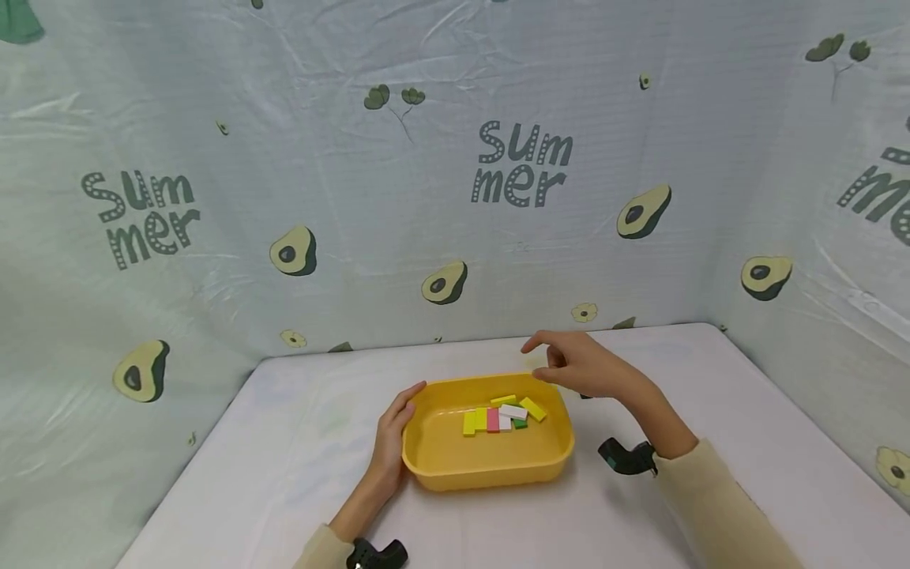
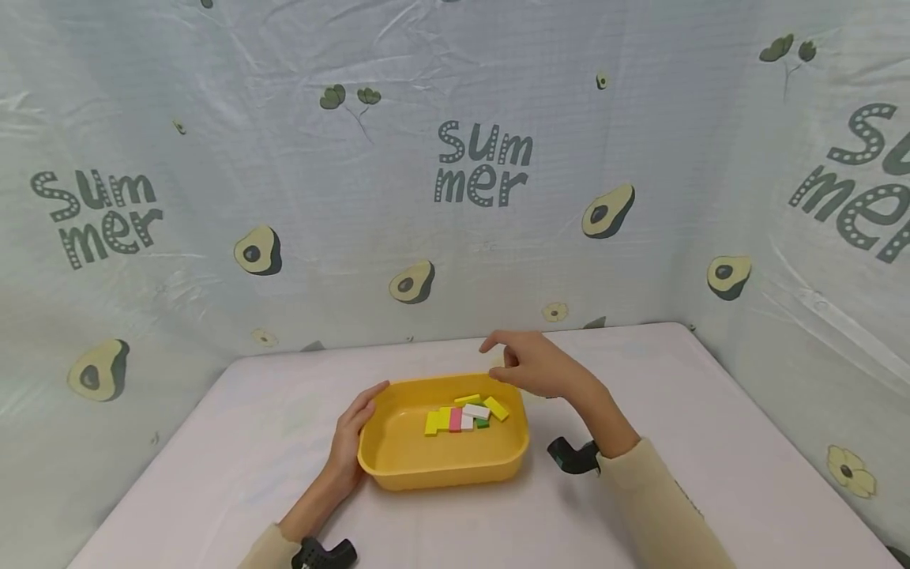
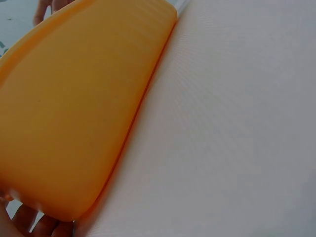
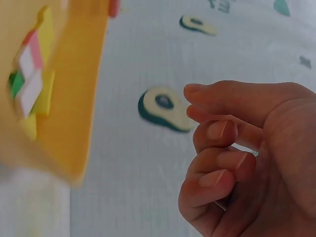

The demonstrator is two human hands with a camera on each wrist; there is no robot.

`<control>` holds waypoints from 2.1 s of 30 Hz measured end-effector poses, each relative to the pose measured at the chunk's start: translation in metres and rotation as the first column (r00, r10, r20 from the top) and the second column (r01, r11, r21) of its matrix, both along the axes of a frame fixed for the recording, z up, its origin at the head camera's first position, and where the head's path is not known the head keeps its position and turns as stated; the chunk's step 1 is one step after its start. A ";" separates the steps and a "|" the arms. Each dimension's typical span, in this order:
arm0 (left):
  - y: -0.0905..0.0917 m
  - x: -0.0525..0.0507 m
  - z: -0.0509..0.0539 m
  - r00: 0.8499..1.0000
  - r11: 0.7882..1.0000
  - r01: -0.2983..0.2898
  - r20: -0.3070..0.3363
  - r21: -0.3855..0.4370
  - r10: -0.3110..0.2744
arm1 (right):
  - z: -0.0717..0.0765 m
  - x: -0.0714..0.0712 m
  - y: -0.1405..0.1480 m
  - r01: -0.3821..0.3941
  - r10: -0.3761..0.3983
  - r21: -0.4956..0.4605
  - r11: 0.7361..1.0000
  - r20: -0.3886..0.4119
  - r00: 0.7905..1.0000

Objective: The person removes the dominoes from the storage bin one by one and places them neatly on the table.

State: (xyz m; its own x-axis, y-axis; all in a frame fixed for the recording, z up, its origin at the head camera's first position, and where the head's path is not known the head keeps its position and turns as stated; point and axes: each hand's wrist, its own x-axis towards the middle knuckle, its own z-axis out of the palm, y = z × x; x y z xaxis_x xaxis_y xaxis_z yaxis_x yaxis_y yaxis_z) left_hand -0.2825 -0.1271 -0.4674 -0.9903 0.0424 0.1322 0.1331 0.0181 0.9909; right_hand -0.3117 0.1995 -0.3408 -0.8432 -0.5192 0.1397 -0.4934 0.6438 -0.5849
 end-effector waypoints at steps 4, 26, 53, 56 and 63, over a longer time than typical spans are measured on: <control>-0.001 0.000 0.000 1.000 1.000 0.005 0.012 0.008 -0.005 | 0.001 0.002 -0.028 -0.074 0.074 0.003 0.997 0.003 0.997; 0.000 -0.001 -0.001 1.000 1.000 0.013 -0.003 -0.003 -0.013 | -0.052 -0.003 -0.106 -0.105 0.084 0.166 0.980 0.128 0.988; 0.001 0.000 0.001 1.000 1.000 -0.019 -0.001 0.002 0.019 | -0.081 -0.003 -0.111 0.012 0.006 0.383 0.924 -0.046 0.999; -0.001 0.000 0.000 1.000 1.000 -0.018 0.003 -0.004 0.018 | -0.082 -0.002 -0.112 0.012 0.002 0.376 0.926 -0.036 0.999; -0.001 0.003 0.002 1.000 1.000 -0.004 -0.016 -0.007 0.004 | -0.086 -0.006 -0.110 0.017 -0.016 0.284 0.959 -0.008 1.000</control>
